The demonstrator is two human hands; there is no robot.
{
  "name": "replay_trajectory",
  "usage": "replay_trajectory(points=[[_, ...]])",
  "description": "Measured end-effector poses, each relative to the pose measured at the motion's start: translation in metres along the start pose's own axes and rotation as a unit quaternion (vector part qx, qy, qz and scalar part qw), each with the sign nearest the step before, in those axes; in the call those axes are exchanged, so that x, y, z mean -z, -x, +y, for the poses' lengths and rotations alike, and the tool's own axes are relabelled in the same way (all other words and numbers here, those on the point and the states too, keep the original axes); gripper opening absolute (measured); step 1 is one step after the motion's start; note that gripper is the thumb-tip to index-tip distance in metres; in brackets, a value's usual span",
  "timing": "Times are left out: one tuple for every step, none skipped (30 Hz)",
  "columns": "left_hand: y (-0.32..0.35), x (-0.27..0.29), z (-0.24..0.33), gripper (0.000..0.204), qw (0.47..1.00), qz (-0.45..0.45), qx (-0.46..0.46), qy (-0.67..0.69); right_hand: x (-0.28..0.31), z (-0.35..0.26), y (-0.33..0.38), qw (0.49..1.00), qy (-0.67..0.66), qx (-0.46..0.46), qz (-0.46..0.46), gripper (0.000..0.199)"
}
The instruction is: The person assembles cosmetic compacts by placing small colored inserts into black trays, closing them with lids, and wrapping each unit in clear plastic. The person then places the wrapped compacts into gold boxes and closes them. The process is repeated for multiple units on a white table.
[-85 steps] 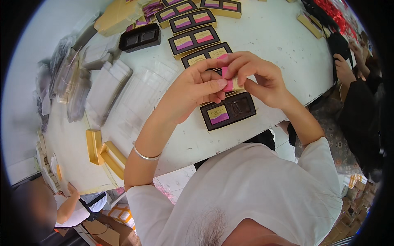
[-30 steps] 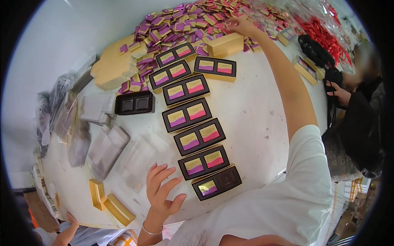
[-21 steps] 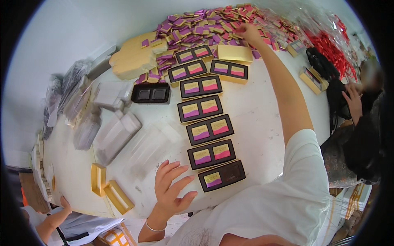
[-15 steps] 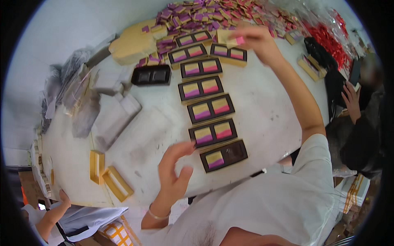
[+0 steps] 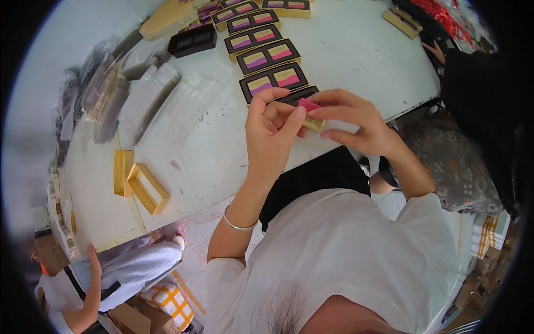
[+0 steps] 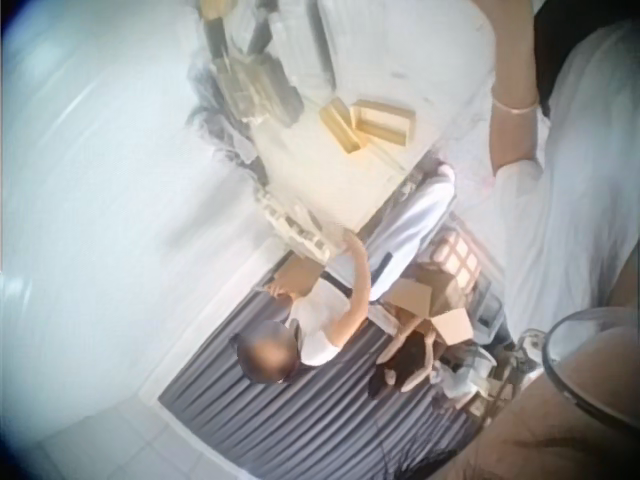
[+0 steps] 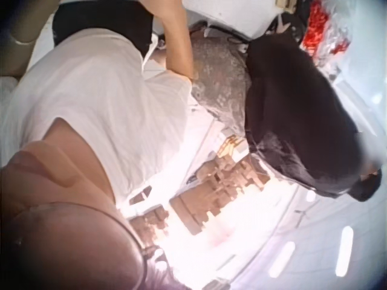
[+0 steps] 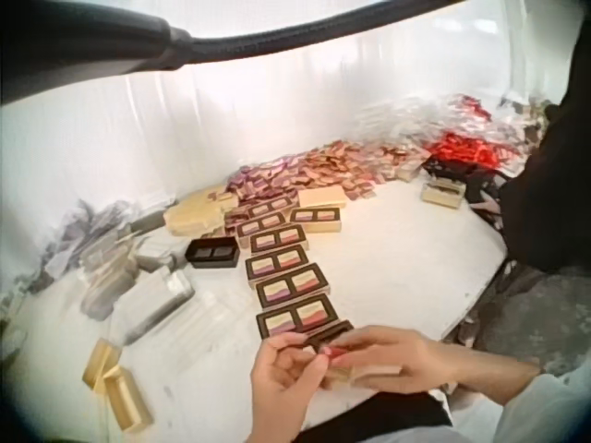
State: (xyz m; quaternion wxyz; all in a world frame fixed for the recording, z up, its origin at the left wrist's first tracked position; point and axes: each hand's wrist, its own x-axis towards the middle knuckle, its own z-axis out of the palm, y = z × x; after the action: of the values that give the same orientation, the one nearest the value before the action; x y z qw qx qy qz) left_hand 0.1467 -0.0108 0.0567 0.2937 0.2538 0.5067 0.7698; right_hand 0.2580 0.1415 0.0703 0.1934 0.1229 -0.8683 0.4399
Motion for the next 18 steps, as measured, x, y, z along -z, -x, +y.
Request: replay_trajectory(points=[[0.002, 0.001, 0.000, 0.022, 0.999, -0.008, 0.031, 0.001, -0.001, -0.002, 0.006, 0.999, 0.034, 0.002, 0.008, 0.043], [0.002, 0.003, 0.003, 0.022, 0.996, -0.055, 0.076, -0.007, 0.000, -0.002, 0.013, 0.998, 0.048, 0.025, 0.015, 0.042], [0.002, 0.006, 0.007, 0.022, 0.987, -0.101, 0.123, -0.014, 0.001, -0.002, 0.020, 0.997, 0.061, 0.046, 0.022, 0.041], [0.002, 0.006, 0.010, 0.022, 0.974, -0.146, 0.170, -0.021, 0.001, -0.004, 0.024, 0.995, 0.074, 0.067, 0.029, 0.040], [0.005, 0.005, 0.014, 0.028, 0.972, -0.144, 0.154, -0.101, 0.000, -0.007, 0.026, 0.985, 0.138, 0.063, 0.087, 0.032], [0.005, 0.006, 0.013, 0.030, 0.970, -0.117, 0.051, -0.205, 0.000, -0.006, 0.024, 0.974, 0.192, 0.061, 0.107, 0.031], [0.004, 0.011, 0.012, 0.033, 0.947, -0.088, -0.054, -0.304, 0.001, -0.004, 0.019, 0.959, 0.246, 0.059, 0.126, 0.029], [0.003, 0.016, 0.013, 0.036, 0.902, -0.057, -0.158, -0.397, 0.001, -0.001, 0.014, 0.942, 0.298, 0.057, 0.144, 0.027], [0.005, 0.022, 0.019, 0.049, 0.859, -0.045, -0.191, -0.474, -0.005, 0.003, 0.009, 0.938, 0.323, 0.048, 0.120, 0.014], [0.005, 0.024, 0.015, 0.051, 0.834, -0.044, -0.209, -0.509, -0.011, 0.009, 0.005, 0.936, 0.343, 0.040, 0.076, 0.012], [0.005, 0.027, 0.004, 0.053, 0.807, -0.043, -0.228, -0.544, -0.016, 0.016, 0.000, 0.931, 0.361, 0.033, 0.033, 0.010], [0.009, 0.034, -0.005, 0.055, 0.778, -0.036, -0.239, -0.580, -0.023, 0.020, -0.006, 0.927, 0.373, 0.028, -0.016, 0.009], [0.011, 0.039, -0.012, 0.061, 0.780, -0.064, -0.200, -0.590, -0.027, 0.019, -0.012, 0.944, 0.329, 0.022, -0.028, 0.008], [0.014, 0.040, -0.014, 0.066, 0.778, -0.064, -0.166, -0.602, -0.027, 0.021, -0.014, 0.956, 0.292, 0.001, -0.028, 0.009], [0.015, 0.044, -0.019, 0.068, 0.777, -0.065, -0.156, -0.606, -0.026, 0.024, -0.014, 0.967, 0.253, -0.019, -0.032, 0.013], [0.016, 0.047, -0.022, 0.070, 0.776, -0.060, -0.144, -0.611, -0.024, 0.028, -0.015, 0.976, 0.212, -0.035, -0.041, 0.018], [0.016, 0.046, -0.024, 0.073, 0.776, -0.061, -0.124, -0.616, -0.018, 0.028, -0.015, 0.985, 0.161, -0.059, -0.033, 0.017], [0.015, 0.046, -0.026, 0.074, 0.763, -0.064, -0.121, -0.631, -0.017, 0.028, -0.018, 0.981, 0.193, -0.024, -0.017, 0.016]])
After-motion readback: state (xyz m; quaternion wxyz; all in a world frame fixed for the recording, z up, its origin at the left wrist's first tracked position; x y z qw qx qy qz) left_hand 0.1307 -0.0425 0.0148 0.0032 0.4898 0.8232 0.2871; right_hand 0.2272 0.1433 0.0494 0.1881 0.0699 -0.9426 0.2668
